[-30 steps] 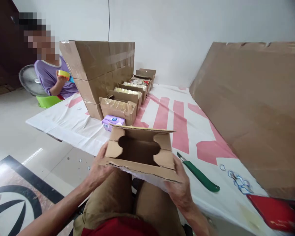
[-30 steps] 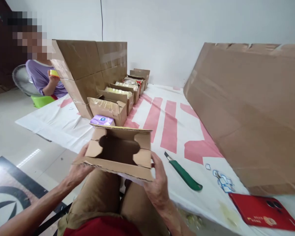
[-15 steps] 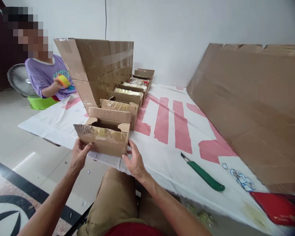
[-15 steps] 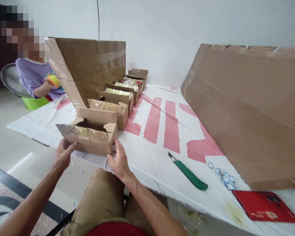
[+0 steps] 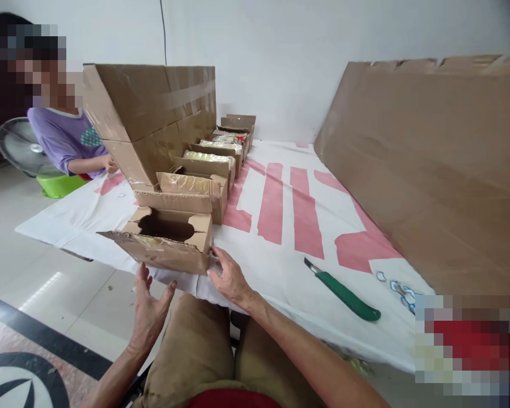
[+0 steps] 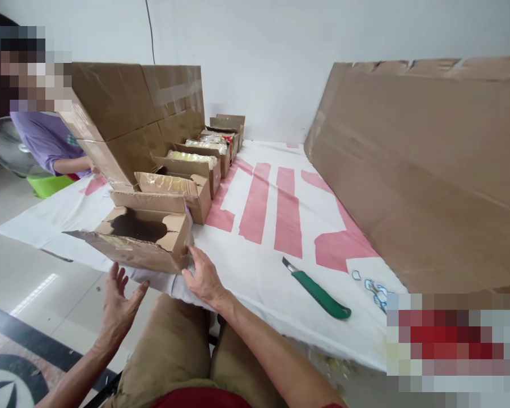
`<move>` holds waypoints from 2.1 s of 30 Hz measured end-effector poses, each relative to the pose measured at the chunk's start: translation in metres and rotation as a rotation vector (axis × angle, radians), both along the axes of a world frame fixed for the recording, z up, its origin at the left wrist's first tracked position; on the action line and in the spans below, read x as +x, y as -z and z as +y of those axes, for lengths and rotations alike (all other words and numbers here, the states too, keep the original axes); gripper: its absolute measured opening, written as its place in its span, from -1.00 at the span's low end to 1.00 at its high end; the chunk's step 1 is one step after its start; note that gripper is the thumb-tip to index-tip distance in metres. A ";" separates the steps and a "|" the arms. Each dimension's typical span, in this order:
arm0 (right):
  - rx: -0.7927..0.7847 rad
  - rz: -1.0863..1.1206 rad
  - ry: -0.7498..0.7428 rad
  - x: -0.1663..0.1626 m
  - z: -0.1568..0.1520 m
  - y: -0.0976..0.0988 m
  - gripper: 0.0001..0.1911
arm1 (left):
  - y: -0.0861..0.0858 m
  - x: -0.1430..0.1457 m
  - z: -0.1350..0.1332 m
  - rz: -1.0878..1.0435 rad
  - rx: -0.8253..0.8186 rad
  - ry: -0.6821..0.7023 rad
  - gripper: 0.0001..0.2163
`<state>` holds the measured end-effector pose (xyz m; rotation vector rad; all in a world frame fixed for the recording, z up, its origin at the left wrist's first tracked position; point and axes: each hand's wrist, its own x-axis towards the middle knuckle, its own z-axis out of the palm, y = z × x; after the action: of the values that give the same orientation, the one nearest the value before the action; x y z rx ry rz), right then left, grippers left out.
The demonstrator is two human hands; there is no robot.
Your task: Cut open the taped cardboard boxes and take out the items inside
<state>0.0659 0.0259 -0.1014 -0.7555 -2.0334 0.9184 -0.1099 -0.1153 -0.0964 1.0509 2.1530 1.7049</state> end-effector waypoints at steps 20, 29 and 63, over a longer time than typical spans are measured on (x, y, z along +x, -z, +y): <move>0.048 -0.012 -0.050 -0.001 -0.008 0.019 -0.23 | -0.012 0.005 0.043 -0.050 0.013 -0.026 0.04; 0.046 0.011 0.012 -0.002 -0.007 0.024 -0.26 | -0.004 -0.007 0.058 -0.052 0.014 0.002 0.09; 0.129 -0.270 0.030 0.023 -0.008 -0.008 -0.61 | 0.045 0.048 -0.009 0.861 -0.154 0.421 -0.58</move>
<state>0.0887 0.0183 -0.0931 -0.8738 -2.2840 0.6894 -0.0620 -0.1240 -0.1418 2.2795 2.1598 0.9502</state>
